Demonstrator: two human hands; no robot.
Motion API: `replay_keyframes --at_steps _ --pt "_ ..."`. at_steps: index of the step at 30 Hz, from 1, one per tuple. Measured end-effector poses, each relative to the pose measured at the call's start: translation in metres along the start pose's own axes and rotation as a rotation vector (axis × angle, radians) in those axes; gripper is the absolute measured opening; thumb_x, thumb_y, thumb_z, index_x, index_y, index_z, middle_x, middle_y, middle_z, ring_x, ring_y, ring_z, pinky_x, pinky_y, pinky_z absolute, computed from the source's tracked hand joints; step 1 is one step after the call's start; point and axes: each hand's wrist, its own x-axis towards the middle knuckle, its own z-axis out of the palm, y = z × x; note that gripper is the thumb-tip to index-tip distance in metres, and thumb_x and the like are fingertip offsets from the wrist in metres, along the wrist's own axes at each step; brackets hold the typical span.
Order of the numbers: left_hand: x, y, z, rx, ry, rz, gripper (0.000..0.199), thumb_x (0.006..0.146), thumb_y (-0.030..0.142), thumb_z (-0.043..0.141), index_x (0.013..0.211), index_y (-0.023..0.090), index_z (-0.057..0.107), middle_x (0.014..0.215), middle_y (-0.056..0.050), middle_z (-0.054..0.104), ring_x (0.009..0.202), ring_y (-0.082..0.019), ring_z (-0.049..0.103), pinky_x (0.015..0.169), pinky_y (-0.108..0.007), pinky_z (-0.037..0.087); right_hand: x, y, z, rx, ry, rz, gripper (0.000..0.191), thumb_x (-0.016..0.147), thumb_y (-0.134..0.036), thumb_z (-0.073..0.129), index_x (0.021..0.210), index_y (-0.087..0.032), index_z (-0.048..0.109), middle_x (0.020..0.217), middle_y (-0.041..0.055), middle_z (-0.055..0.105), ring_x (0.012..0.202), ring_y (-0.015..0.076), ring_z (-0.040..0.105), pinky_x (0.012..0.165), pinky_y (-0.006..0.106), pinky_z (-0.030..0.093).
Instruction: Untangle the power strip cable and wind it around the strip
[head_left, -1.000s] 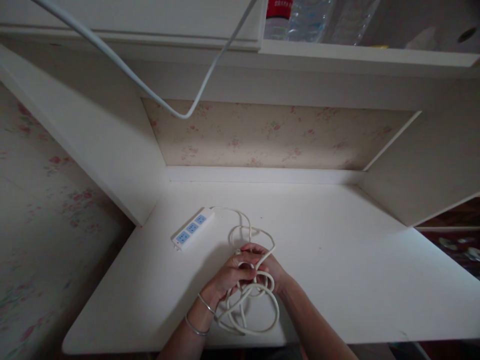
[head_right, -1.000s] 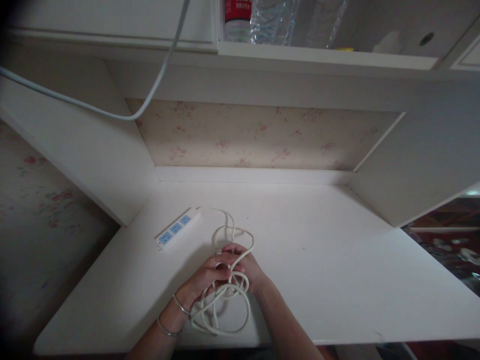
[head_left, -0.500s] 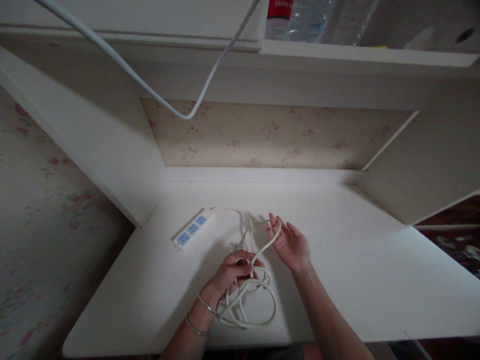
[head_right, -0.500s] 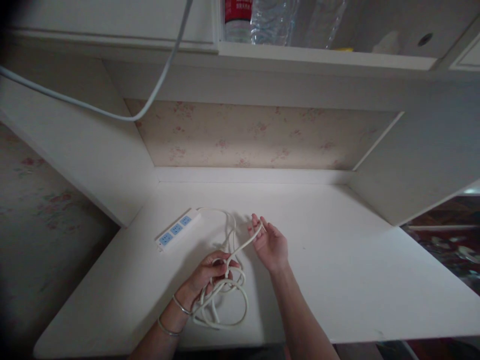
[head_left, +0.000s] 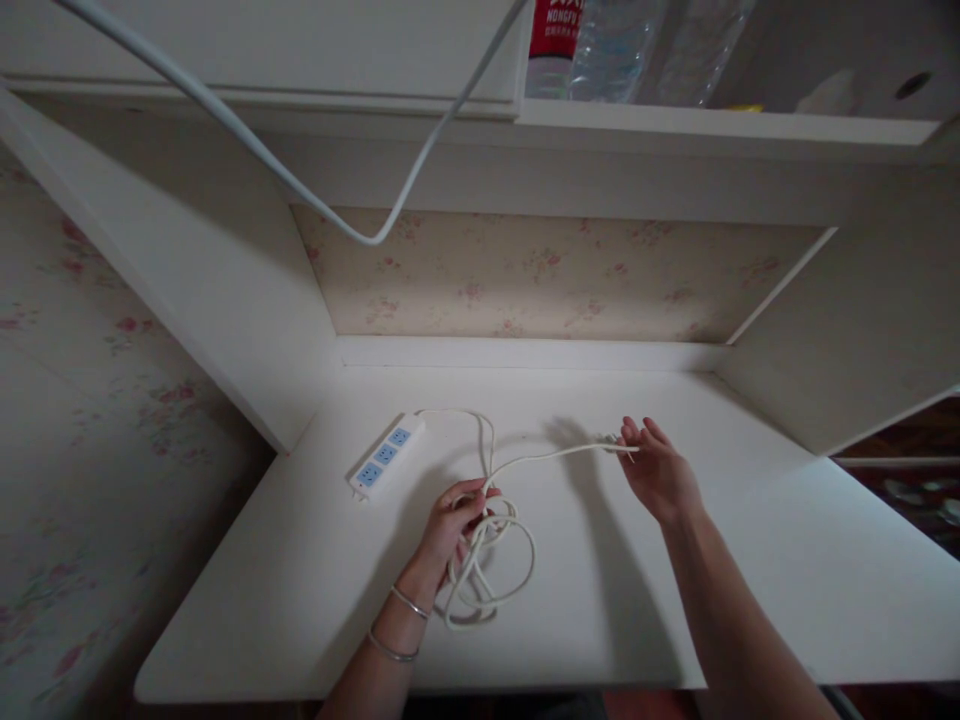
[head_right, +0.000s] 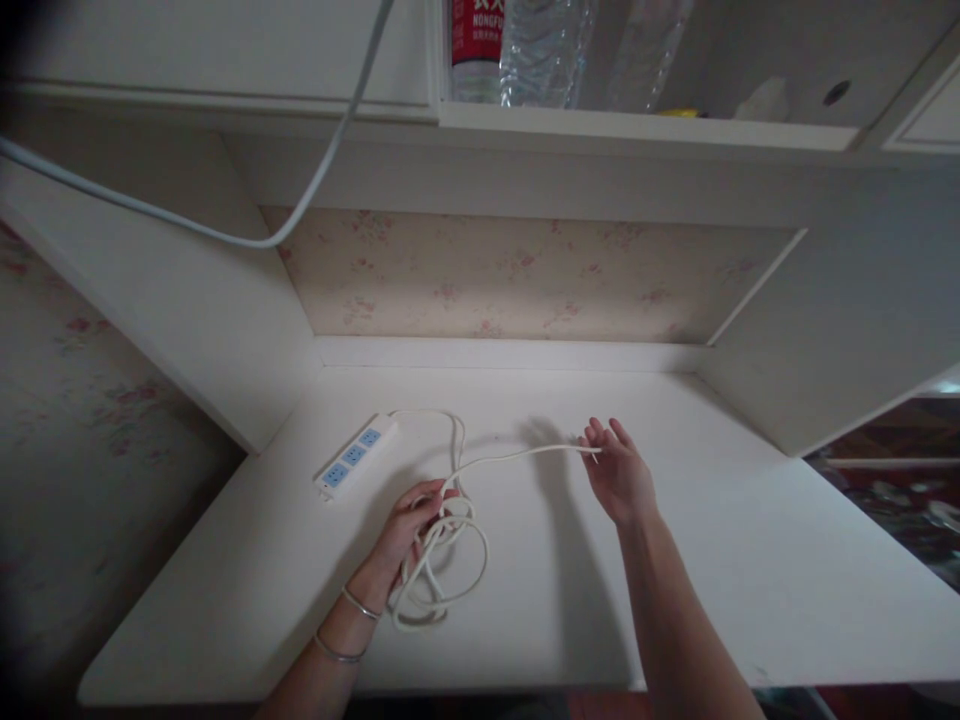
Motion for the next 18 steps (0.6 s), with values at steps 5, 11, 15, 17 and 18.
replay_keyframes --at_steps 5,11,15,17,18 --pt "0.007 -0.005 -0.002 0.022 0.061 0.116 0.041 0.062 0.036 0.083 0.094 0.015 0.065 0.093 -0.01 0.072 0.065 -0.014 0.064 0.059 -0.023 0.048 0.006 -0.021 -0.033 -0.133 0.133 -0.041 0.032 0.072 -0.007 0.068 0.096 -0.026 0.059 0.093 0.0002 0.068 0.076 0.0099 0.066 0.069 0.022 0.058" --pt "0.008 0.0 0.002 0.071 0.195 0.211 0.041 0.06 0.039 0.082 0.088 0.016 0.065 0.076 -0.004 0.07 0.063 -0.013 0.063 0.056 -0.02 0.044 -0.002 -0.031 -0.06 -0.244 0.152 -0.062 0.034 0.07 -0.014 0.073 0.098 -0.026 0.062 0.1 0.0016 0.068 0.076 0.0131 0.067 0.068 0.027 0.06" --pt "0.008 0.002 0.007 0.109 0.213 0.204 0.045 0.061 0.041 0.081 0.094 0.016 0.064 0.073 -0.003 0.069 0.061 -0.013 0.062 0.054 -0.019 0.041 -0.019 -0.025 -0.051 -0.405 -0.014 0.029 0.031 0.067 -0.026 0.08 0.093 -0.02 0.065 0.101 0.0074 0.068 0.084 0.0197 0.068 0.074 0.03 0.06" --pt "0.008 0.001 0.008 0.079 0.19 0.184 0.043 0.063 0.038 0.079 0.098 0.017 0.063 0.081 -0.005 0.071 0.069 -0.015 0.064 0.06 -0.021 0.044 -0.026 -0.022 -0.042 -0.418 -0.074 0.038 0.027 0.067 -0.027 0.081 0.087 -0.018 0.065 0.093 0.0073 0.069 0.082 0.0183 0.068 0.075 0.027 0.059" --pt "0.008 0.0 0.007 0.059 0.168 0.172 0.042 0.064 0.034 0.078 0.099 0.017 0.062 0.088 -0.006 0.071 0.075 -0.016 0.065 0.063 -0.022 0.045 -0.029 -0.02 -0.036 -0.402 -0.083 0.022 0.025 0.067 -0.028 0.08 0.085 -0.018 0.065 0.09 0.0064 0.069 0.078 0.0163 0.068 0.074 0.025 0.059"
